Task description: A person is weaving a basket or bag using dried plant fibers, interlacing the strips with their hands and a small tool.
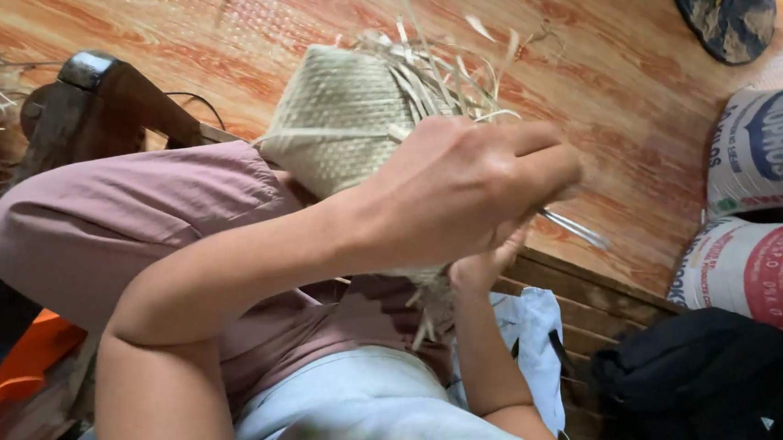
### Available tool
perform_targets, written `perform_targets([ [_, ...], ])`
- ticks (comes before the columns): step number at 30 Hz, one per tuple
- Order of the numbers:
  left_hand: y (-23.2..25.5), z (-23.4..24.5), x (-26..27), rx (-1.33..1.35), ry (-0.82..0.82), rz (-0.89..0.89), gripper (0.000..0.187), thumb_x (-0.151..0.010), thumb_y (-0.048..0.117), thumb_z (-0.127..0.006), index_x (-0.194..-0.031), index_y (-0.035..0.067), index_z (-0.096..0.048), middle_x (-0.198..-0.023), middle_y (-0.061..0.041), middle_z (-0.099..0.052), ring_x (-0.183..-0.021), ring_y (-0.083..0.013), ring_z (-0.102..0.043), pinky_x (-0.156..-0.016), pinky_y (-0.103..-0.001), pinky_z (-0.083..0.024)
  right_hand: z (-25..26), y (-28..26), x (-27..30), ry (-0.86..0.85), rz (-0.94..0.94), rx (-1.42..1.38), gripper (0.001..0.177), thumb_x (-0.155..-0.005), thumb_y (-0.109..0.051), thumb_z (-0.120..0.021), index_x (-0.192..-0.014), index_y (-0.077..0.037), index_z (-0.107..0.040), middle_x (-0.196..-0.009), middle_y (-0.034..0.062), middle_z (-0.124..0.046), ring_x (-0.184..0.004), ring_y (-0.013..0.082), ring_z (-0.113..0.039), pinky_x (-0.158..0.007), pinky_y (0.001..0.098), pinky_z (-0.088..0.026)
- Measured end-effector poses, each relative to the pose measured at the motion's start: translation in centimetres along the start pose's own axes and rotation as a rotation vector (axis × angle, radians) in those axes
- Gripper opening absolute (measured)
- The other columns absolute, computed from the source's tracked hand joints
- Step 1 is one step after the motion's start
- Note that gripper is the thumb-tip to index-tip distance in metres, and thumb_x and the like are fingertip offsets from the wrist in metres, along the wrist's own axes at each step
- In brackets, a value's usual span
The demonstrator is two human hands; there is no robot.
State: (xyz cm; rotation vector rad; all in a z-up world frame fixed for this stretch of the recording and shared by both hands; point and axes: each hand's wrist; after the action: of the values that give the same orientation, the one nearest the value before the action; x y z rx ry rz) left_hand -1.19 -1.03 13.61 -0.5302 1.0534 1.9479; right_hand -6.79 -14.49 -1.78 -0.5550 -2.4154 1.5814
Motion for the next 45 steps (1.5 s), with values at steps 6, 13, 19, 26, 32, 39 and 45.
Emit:
perform_targets([
  [6,0.6,2.1,0.1,0.117,0.050,-0.021,0.007,-0.073,0.001,-0.059,-0.079,0.001,-0.055,-0.076,-0.006,-0.059,-0.052,-0.0112,-0.050,-0.039,-0.022,-0.039,1.2,1.7,-1.0,-0.094,0.030,0.138,0.042,-0.080,0.002,-0.052,-0.116,-0.007,-0.032,-0.103,0.0077,-0.049,-0.093,0.0133,-0.049,-0.085,0.0229,-0.039],
  [13,1.2,2.0,1.3,0.312,-0.120,0.152,0.004,-0.071,0.005,-0.058,-0.069,0.003,-0.056,-0.074,-0.005,-0.062,-0.045,-0.0127,-0.052,-0.036,-0.024,-0.036,5.1,3.4,-3.8,-0.126,0.025,0.292,0.030,-0.080,0.001,-0.053,-0.106,-0.004,-0.040,-0.100,0.0062,-0.050,-0.093,0.0128,-0.048,-0.088,0.0239,-0.039],
  [19,-0.7,-3.4,4.7,0.211,-0.715,0.797,0.050,-0.083,0.046,-0.028,-0.102,0.001,-0.036,-0.091,-0.017,-0.044,-0.065,-0.0295,-0.054,-0.056,-0.040,-0.048,4.5,0.0,-3.1,-0.009,-0.029,0.583,0.012,-0.080,-0.002,-0.051,-0.088,0.003,-0.058,-0.086,0.0046,-0.058,-0.080,0.0107,-0.052,-0.079,0.0203,-0.041],
  [26,0.2,-5.9,4.7,-0.008,-0.423,0.582,0.041,-0.067,-0.005,-0.046,-0.108,-0.004,-0.047,-0.085,-0.015,-0.040,-0.062,-0.0270,-0.045,-0.054,-0.034,-0.040,3.3,-2.0,-2.9,-0.056,-0.116,0.383,0.010,-0.080,0.000,-0.054,-0.090,-0.003,-0.056,-0.083,-0.0006,-0.056,-0.070,0.0047,-0.048,-0.067,0.0150,-0.039],
  [32,1.1,-7.0,5.3,-0.397,-0.368,0.460,0.032,-0.067,0.000,-0.053,-0.098,0.007,-0.056,-0.073,-0.004,-0.042,-0.048,-0.0166,-0.046,-0.040,-0.026,-0.037,3.6,-2.8,-2.6,-0.132,-0.098,0.446,0.012,-0.077,0.002,-0.060,-0.088,0.000,-0.058,-0.078,0.0062,-0.059,-0.065,0.0066,-0.051,-0.062,0.0200,-0.044],
  [39,1.5,-7.7,6.0,-0.448,-0.318,0.373,0.029,-0.068,-0.004,-0.051,-0.094,0.006,-0.059,-0.071,-0.004,-0.042,-0.052,-0.0171,-0.049,-0.044,-0.023,-0.040,3.6,-3.8,-1.9,-0.191,-0.110,0.403,0.020,-0.077,0.003,-0.060,-0.095,0.003,-0.053,-0.073,0.0105,-0.056,-0.064,0.0079,-0.050,-0.059,0.0231,-0.044],
  [45,1.8,-8.1,7.5,-0.446,-0.293,0.359,0.028,-0.070,-0.002,-0.051,-0.094,0.007,-0.060,-0.072,-0.003,-0.043,-0.053,-0.0165,-0.049,-0.043,-0.024,-0.041,3.7,-4.1,-1.2,-0.195,-0.125,0.394,0.015,-0.077,0.002,-0.058,-0.092,0.001,-0.053,-0.071,0.0099,-0.057,-0.060,0.0058,-0.048,-0.053,0.0209,-0.042],
])
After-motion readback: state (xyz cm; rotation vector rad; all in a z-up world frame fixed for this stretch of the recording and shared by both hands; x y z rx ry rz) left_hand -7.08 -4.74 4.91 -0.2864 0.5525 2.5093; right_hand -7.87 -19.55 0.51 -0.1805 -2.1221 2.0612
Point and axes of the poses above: each hand's wrist, its own x-axis away from the middle knuckle, its own z-axis out of the back of the hand, y = z × x
